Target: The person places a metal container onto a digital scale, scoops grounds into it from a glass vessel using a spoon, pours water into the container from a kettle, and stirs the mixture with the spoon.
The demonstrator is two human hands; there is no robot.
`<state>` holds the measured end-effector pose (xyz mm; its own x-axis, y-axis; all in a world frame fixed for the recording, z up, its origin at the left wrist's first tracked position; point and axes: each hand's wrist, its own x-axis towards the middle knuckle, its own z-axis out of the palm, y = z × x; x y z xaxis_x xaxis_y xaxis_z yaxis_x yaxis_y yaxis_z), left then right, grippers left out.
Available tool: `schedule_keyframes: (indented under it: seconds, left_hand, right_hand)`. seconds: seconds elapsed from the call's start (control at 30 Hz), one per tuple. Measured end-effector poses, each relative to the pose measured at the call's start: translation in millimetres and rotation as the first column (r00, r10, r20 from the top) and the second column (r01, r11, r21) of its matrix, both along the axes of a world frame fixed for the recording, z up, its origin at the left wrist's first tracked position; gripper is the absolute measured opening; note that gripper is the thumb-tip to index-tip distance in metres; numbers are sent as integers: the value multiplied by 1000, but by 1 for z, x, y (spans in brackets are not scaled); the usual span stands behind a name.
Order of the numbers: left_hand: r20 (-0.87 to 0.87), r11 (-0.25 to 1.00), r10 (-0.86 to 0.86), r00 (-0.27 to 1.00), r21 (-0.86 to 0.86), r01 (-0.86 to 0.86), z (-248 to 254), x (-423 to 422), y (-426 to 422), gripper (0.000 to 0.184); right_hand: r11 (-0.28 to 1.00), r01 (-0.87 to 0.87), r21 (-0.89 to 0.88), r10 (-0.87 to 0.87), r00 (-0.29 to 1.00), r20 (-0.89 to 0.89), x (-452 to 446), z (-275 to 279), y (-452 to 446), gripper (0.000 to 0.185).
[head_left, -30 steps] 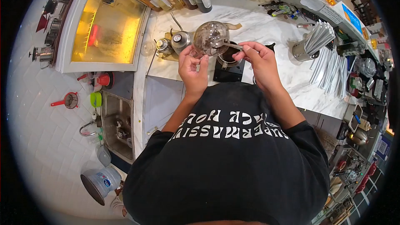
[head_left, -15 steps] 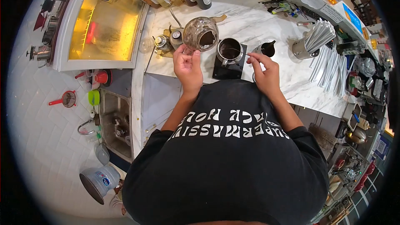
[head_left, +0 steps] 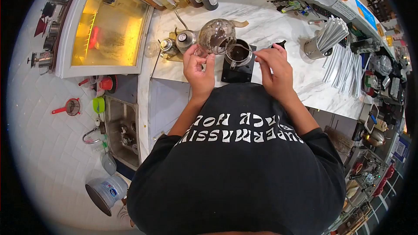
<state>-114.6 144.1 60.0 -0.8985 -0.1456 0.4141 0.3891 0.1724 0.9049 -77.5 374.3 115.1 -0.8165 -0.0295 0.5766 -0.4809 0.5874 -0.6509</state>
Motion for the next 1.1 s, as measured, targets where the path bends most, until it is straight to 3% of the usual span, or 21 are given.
schedule_keyframes:
  seconds: [0.17,0.37,0.63,0.9,1.1]
  left_hand:
    - [-24,997,-24,999,-73,23,11,2,0,22]
    - [-62,997,-16,998,-77,11,10,3,-1,22]
    - [-42,994,-75,996,-82,72,12,6,-1,16]
    - [-67,997,-33,997,-75,28,12,5,1,22]
    - [-64,993,-28,998,-113,21,10,7,0,21]
  right_hand:
    - [972,-56,230,60,998,-12,-12,4,-9,24]
    - [955,-91,283,98,995,-11,-19,4,-9,24]
    - [967,-87,241,96,995,-28,-17,5,-9,28]
    - [966,-57,252,64,998,-18,-16,7,-9,29]
    - [979,-97,178,87,994,60,-13,11,-16,18]
